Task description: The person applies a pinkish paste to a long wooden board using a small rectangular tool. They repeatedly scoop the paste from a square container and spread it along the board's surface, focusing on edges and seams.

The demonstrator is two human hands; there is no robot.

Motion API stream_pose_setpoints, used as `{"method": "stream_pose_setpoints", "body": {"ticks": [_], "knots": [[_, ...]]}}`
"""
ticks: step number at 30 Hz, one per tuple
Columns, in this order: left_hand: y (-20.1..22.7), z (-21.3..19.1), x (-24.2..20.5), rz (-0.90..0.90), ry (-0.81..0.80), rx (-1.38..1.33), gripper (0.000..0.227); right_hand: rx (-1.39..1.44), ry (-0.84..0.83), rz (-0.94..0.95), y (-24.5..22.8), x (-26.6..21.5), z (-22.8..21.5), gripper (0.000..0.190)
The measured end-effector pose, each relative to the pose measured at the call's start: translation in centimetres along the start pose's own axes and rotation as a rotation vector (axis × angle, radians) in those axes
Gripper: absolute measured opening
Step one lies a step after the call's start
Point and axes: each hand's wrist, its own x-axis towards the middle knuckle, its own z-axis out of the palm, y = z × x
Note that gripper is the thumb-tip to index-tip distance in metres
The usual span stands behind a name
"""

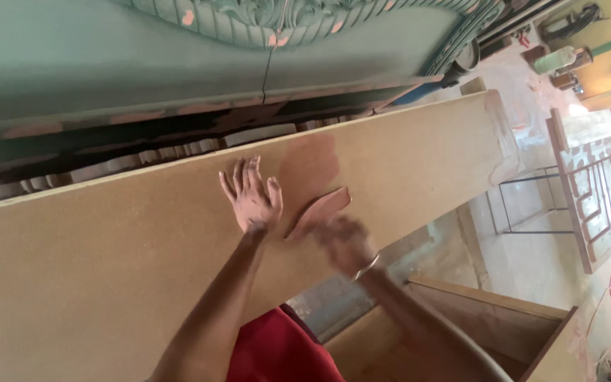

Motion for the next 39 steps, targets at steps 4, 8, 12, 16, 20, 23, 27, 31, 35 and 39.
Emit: {"method": "stream_pose_setpoints", "body": {"ticks": [4, 8, 12, 16, 20, 23, 27, 31, 35, 39], "knots": [[0.0, 0.5, -0.9, 0.004, -0.013, 0.021, 0.055, -0.111, 0.079, 0.475, 7.9, 2.2, 1.5, 0.026], [-0.2, 0.6, 0.3, -0.019, 0.004, -0.015, 0.055, 0.154, 0.167, 0.432, 6.8, 4.1, 3.6, 0.024], [-0.1, 0.7, -0.5, -0.020, -0.002, -0.008, 0.050, 0.788, -0.014, 0.395, -0.9, 2.8, 3.6, 0.030], [-0.1, -0.2, -1.2, 0.109, -0.029, -0.018, 0.051, 0.235, -0.225, -0.125, -3.0, -0.3, -1.2, 0.031], [0.9, -1.6, -4.1, 0.250, -0.093, -0.122, 0.053, 0.241, 0.004, 0.058, 0.9, -3.1, -3.8, 0.054], [1.4, -2.5, -6.7, 0.201, -0.152, -0.202, 0.055, 0.243, 0.208, 0.261, 1.5, -4.4, -1.5, 0.044], [1.2, -2.7, -7.1, 0.229, -0.190, -0.153, 0.059, 0.222, 0.190, 0.260, -3.9, -5.4, 2.6, 0.055], [1.4, -2.7, -7.0, 0.250, -0.199, -0.102, 0.057, 0.185, -0.142, 0.194, -5.2, -7.2, 1.5, 0.035], [1.1, -3.1, -7.4, 0.227, -0.204, -0.125, 0.056, -0.022, -0.115, 0.370, 2.2, -6.2, -0.2, 0.033], [1.3, -2.8, -7.2, 0.226, -0.161, -0.132, 0.055, -0.017, 0.009, 0.779, 6.4, -4.3, 1.5, 0.025]]}}
